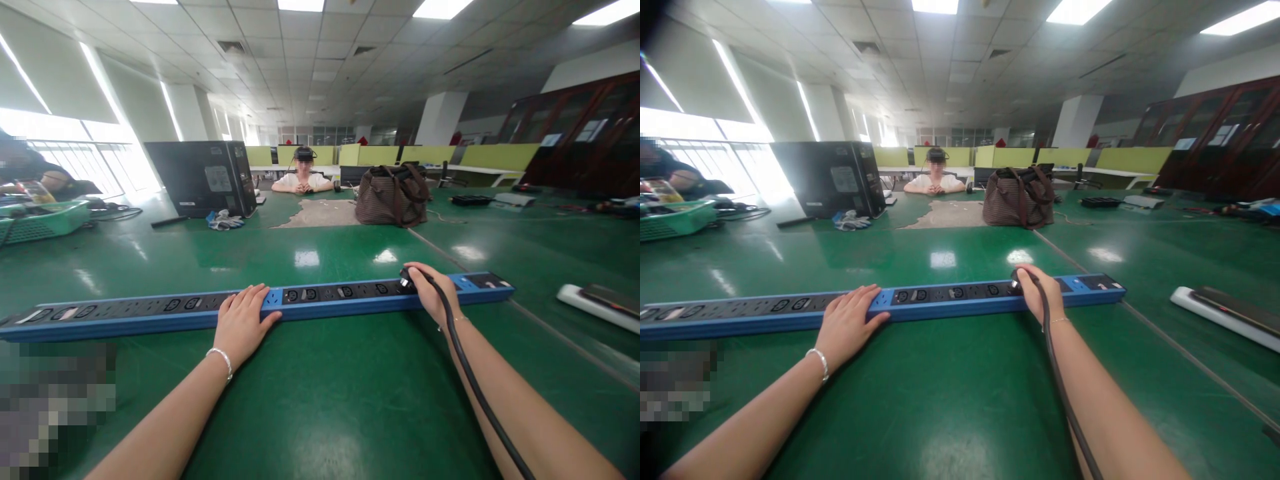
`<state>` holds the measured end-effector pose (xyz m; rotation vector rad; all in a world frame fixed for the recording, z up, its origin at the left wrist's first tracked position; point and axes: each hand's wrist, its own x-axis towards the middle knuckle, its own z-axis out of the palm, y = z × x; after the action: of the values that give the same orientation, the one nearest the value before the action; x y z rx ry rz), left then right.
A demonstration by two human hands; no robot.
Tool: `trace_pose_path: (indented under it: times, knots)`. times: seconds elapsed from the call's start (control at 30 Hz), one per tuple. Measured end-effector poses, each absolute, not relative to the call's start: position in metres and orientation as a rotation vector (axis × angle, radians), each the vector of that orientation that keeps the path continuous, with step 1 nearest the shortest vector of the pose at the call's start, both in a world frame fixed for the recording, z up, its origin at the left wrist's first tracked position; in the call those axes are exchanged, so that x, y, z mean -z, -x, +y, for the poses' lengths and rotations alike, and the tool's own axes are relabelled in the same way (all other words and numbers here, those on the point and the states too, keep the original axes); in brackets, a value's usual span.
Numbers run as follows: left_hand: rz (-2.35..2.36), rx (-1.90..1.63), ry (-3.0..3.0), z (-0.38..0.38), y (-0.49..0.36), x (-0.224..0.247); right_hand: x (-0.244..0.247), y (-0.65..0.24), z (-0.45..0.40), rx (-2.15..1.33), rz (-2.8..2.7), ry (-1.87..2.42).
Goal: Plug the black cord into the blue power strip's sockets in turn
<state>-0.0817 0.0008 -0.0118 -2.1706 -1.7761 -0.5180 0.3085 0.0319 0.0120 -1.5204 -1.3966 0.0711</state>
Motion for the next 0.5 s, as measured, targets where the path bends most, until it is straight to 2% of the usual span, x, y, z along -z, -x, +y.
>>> trace_pose_path:
  times: [0.5]
  knots:
    - [-1.745,0.524,2.166,0.0015,0.0828,0.0128,-0.0049,-0.3067,0.0304,0.103,-1.602,1.640]
